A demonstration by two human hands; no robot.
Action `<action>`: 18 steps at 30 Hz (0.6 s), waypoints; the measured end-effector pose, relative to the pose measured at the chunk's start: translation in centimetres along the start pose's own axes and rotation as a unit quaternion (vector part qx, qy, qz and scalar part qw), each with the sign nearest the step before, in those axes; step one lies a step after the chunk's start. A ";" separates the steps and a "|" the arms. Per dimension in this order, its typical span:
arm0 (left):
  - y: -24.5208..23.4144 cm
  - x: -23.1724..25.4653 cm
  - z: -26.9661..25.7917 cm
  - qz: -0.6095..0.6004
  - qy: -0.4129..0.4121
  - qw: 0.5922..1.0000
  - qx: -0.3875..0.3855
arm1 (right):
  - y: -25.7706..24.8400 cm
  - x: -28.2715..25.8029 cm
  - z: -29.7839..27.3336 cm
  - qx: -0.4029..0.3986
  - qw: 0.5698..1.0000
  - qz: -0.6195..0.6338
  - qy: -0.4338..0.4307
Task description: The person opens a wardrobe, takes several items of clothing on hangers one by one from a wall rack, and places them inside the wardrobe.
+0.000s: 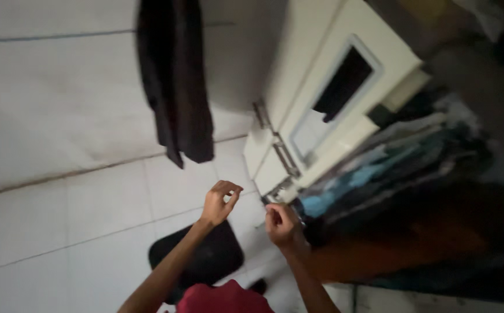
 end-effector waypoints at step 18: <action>-27.1 -9.1 3.6 0.055 -0.015 0.993 0.100 | 23.5 -6.2 15.8 -0.032 0.999 0.022 -0.022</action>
Point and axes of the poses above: each hand's wrist, its own z-axis towards the middle knuckle, its own y-axis out of the palm, x = y × z, the point moved 2 cm from there along z, towards the middle knuckle, and after that the axes turned 10 degrees about z, right-handed, at the moved point
